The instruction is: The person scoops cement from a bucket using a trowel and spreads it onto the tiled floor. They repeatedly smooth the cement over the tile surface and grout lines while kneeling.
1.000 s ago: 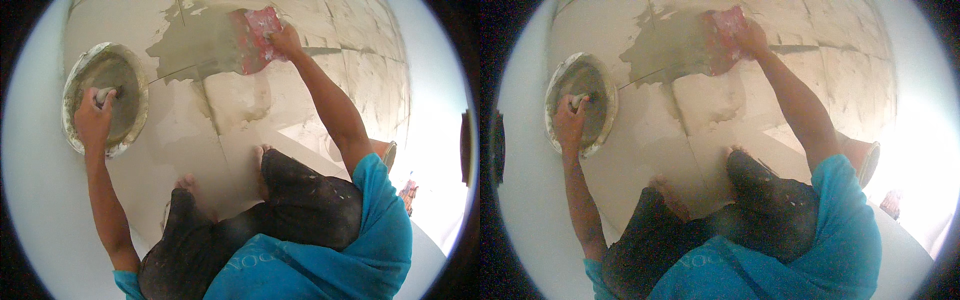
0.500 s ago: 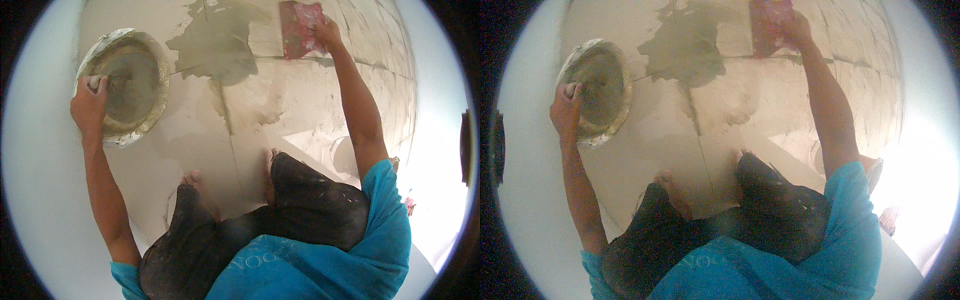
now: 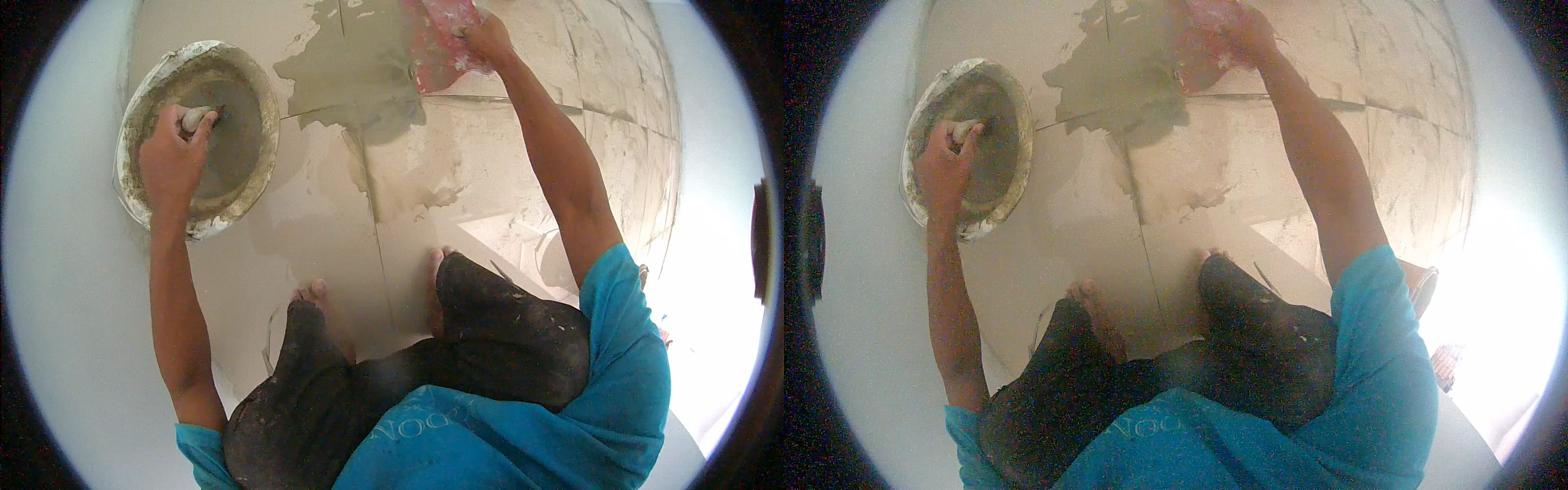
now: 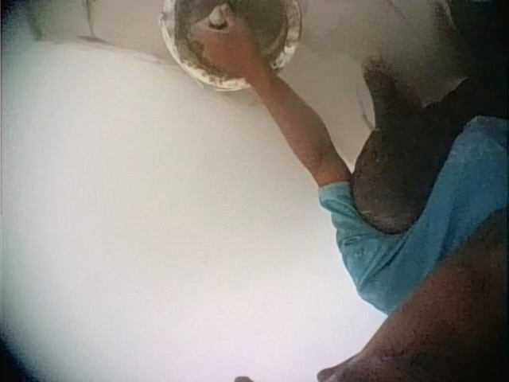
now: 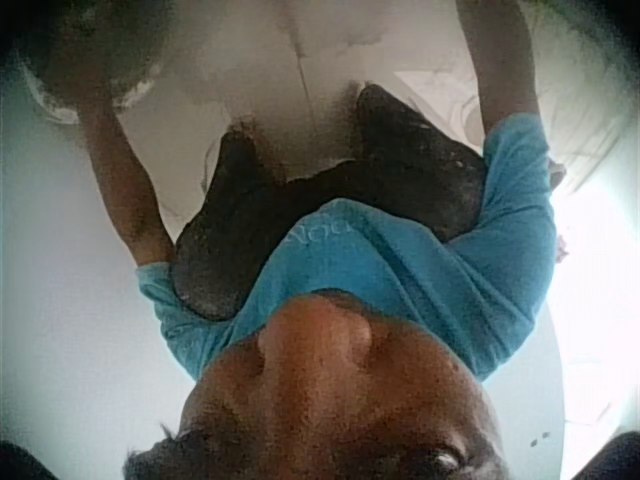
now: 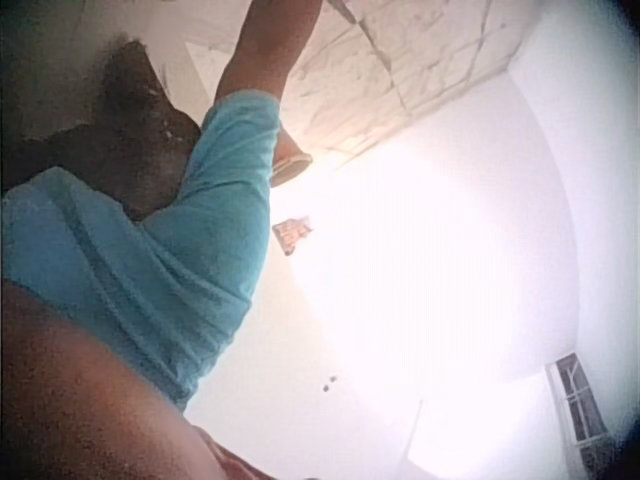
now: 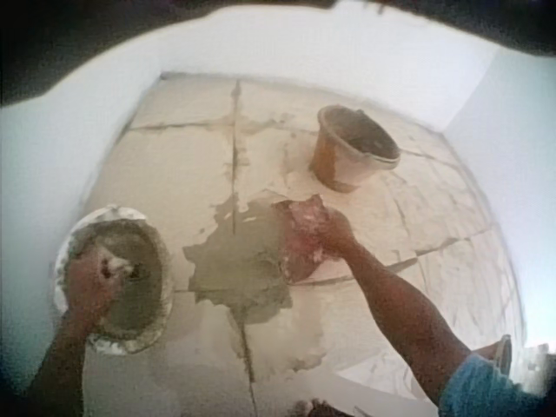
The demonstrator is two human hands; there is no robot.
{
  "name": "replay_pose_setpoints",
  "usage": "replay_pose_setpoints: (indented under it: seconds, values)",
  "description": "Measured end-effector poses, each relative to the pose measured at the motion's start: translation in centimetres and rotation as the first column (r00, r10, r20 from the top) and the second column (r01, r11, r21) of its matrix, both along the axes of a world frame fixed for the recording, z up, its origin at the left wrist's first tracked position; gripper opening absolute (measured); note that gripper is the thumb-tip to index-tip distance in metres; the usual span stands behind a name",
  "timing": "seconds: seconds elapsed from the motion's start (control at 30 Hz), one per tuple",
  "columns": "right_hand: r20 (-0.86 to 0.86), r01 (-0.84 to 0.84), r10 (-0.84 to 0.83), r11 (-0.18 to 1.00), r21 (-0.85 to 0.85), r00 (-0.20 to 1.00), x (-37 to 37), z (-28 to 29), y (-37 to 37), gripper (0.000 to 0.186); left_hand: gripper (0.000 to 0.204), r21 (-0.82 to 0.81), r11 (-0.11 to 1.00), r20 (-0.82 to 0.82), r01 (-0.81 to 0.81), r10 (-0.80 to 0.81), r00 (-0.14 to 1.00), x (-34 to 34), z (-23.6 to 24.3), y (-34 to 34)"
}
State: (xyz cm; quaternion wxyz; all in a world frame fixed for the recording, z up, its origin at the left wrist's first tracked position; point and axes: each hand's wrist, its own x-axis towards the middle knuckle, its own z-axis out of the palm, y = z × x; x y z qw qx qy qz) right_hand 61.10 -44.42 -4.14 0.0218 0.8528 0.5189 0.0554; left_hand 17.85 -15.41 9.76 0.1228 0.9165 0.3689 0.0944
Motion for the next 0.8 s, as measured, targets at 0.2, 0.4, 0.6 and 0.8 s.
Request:
replay_pose_setpoints:
  seconds: [0.2,0.4,0.6,0.8]
  values:
    - [0.334,-0.262,0.259,0.964,-0.036,0.906,-3.4,1.5,5.6,0.046,0.033,-0.049,0.998,-0.002,0.036,-0.036,0.999,-0.3,0.0,-0.4]
    - [0.045,-0.078,0.073,0.991,0.111,0.996,-6.1,8.4,10.0,0.038,0.031,0.085,0.996,-0.052,0.034,-0.029,0.998,-1.3,0.6,-0.3]
    - [-0.093,0.069,-0.057,0.988,0.136,0.994,-4.5,10.3,16.0,0.034,0.035,0.247,0.968,-0.141,-0.031,0.068,0.988,-2.5,0.3,2.1]
    - [-0.034,-0.116,0.113,0.988,-0.103,0.993,-6.5,5.1,22.5,0.027,0.036,0.295,0.955,-0.144,-0.021,0.066,0.987,-2.4,-0.2,3.6]
